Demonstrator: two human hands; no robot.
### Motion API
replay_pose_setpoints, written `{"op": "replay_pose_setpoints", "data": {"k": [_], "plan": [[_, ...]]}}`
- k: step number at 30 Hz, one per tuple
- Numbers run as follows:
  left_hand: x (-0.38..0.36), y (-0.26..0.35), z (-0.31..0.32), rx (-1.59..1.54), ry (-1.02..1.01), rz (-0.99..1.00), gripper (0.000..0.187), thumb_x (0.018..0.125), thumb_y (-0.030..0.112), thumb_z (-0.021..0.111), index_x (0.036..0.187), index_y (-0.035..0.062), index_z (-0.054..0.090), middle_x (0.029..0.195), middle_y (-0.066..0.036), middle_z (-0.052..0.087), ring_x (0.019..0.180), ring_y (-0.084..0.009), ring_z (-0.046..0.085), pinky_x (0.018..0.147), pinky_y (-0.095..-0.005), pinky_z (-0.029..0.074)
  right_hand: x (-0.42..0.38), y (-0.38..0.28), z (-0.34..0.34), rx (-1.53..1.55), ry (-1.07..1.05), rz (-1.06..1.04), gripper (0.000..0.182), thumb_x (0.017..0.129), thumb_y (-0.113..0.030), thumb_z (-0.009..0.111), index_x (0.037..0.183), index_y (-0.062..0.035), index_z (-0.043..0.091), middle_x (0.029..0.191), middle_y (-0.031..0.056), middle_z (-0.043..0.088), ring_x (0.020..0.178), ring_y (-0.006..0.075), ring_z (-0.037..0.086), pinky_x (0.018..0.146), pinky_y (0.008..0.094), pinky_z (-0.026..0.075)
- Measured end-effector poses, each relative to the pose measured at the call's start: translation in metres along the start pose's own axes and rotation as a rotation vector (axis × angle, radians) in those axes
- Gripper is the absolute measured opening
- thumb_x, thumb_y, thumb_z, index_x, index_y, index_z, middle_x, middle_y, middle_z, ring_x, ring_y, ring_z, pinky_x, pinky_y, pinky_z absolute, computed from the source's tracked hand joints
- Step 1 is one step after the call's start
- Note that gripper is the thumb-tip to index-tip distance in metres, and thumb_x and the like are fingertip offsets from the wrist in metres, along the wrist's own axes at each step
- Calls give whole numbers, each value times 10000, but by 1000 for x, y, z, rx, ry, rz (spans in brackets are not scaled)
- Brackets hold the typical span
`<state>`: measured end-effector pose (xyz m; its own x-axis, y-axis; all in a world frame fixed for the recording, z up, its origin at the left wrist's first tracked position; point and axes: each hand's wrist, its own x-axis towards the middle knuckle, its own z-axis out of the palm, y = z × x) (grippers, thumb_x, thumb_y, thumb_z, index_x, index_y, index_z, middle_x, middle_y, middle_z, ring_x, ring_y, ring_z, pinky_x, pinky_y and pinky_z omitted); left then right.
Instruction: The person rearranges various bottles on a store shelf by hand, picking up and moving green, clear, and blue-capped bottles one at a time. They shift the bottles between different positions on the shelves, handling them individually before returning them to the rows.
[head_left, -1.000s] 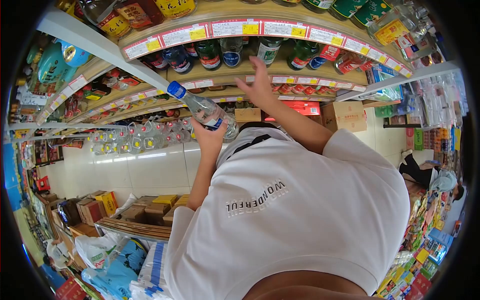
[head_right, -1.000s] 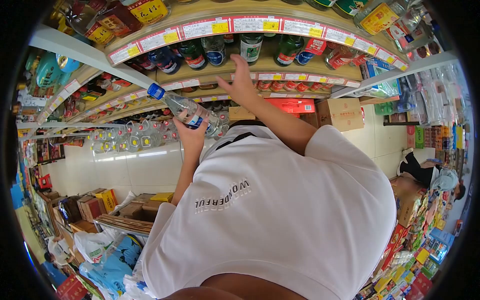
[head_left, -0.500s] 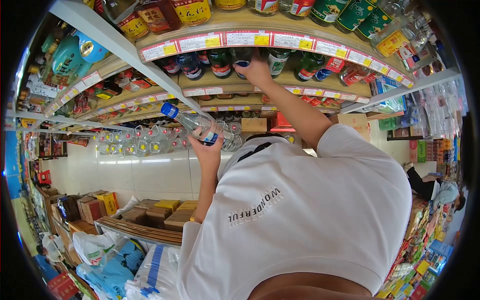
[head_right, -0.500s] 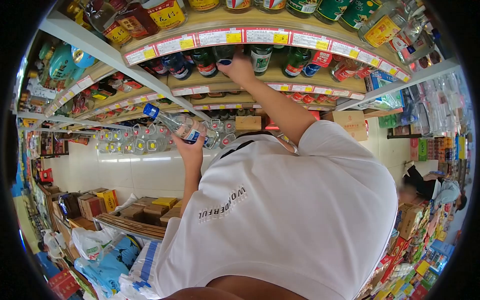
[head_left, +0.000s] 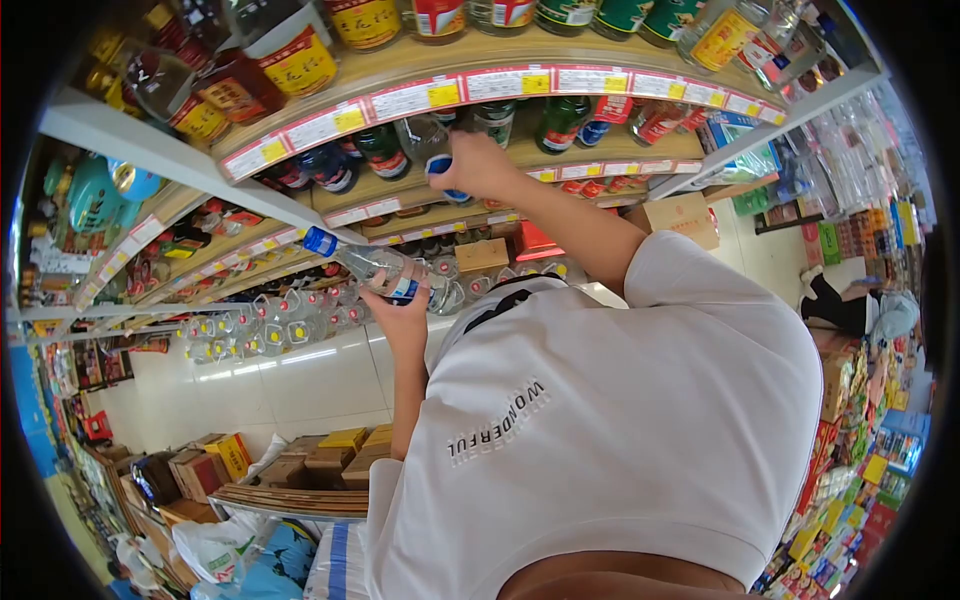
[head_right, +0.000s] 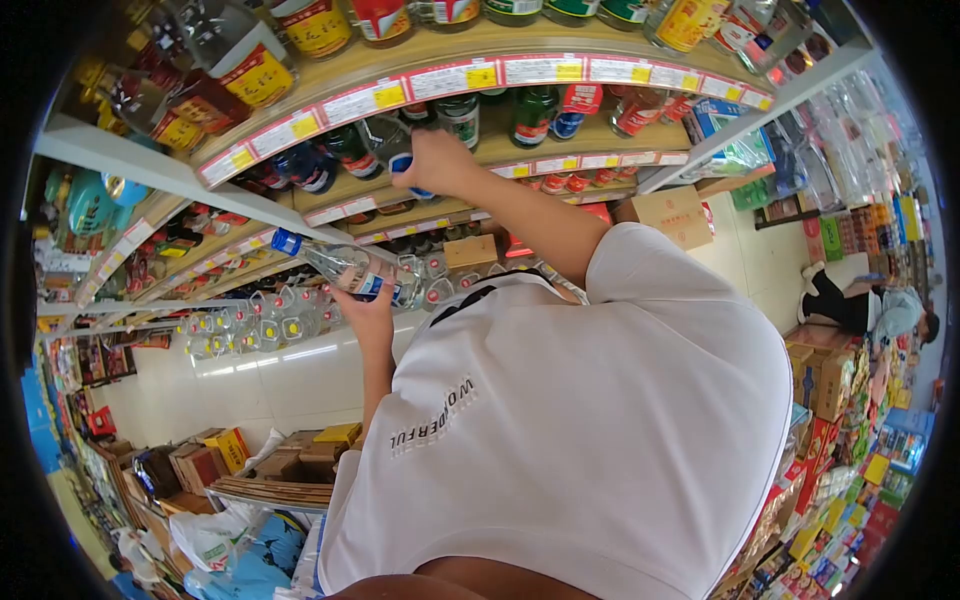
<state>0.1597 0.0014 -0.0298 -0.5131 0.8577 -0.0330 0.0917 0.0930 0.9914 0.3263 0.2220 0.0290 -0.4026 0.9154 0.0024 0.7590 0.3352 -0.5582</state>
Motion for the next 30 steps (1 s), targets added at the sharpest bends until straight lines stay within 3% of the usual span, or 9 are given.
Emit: {"op": "replay_pose_setpoints", "data": {"k": [6,9,12,14,17,18,22,26,30], "plan": [[8,-36,16,-218,-70,28,764,745,54,859,1313,-12,352,1240,-162,523,1124,-241,596,952,-354,508,-68,19,-9,113,-97,48,760,686,-422,840,1197,55,542,993,295,694,924,442,694,832,491,549],[21,-38,26,69,-27,107,678,754,38,849,1267,3,407,1250,-147,556,1134,-232,589,1015,-391,472,-88,50,5,99,-95,15,775,686,-411,844,1233,46,540,1003,272,702,926,426,700,836,467,553],[39,-17,47,-35,-95,88,687,759,38,844,1281,-4,399,1247,-144,558,1124,-234,593,994,-379,483,-114,66,0,175,-55,-47,794,677,-408,847,1266,27,541,997,249,710,932,412,704,848,446,555],[55,-27,60,58,-56,174,653,759,70,840,1271,0,440,1197,-138,598,1083,-218,615,968,-360,492,-131,72,-8,185,-166,71,792,671,-408,851,1264,18,544,1002,244,712,938,407,705,855,449,553],[66,13,80,302,-97,103,596,756,125,839,1224,2,491,1127,-140,647,1019,-213,644,926,-347,507,-152,77,-23,210,-219,159,790,667,-410,852,1263,7,544,1006,236,716,937,404,706,864,448,550],[73,13,86,211,-145,92,736,716,253,880,1280,3,480,1154,-211,659,1053,-338,655,951,-396,493,-158,80,-27,221,-216,176,790,666,-411,852,1263,5,544,1007,233,717,935,404,707,866,447,550],[85,36,109,273,-139,105,740,708,244,886,1278,1,482,1155,-208,664,1046,-329,668,937,-411,503,-182,102,-30,213,-190,233,770,667,-406,851,1244,3,548,1021,234,713,958,410,698,884,446,541],[108,48,126,244,-134,259,745,712,266,893,1270,4,474,1157,-214,665,1051,-337,670,934,-410,504,-196,115,-35,240,-149,253,784,680,-413,848,1273,-6,535,1009,248,707,960,423,687,877,464,536],[141,41,141,233,-168,252,724,769,159,869,1328,-2,437,1225,-156,610,1115,-243,598,984,-362,466,-205,123,-38,242,-102,258,793,683,-410,850,1288,-6,534,1015,252,707,966,425,685,893,461,534]]}}
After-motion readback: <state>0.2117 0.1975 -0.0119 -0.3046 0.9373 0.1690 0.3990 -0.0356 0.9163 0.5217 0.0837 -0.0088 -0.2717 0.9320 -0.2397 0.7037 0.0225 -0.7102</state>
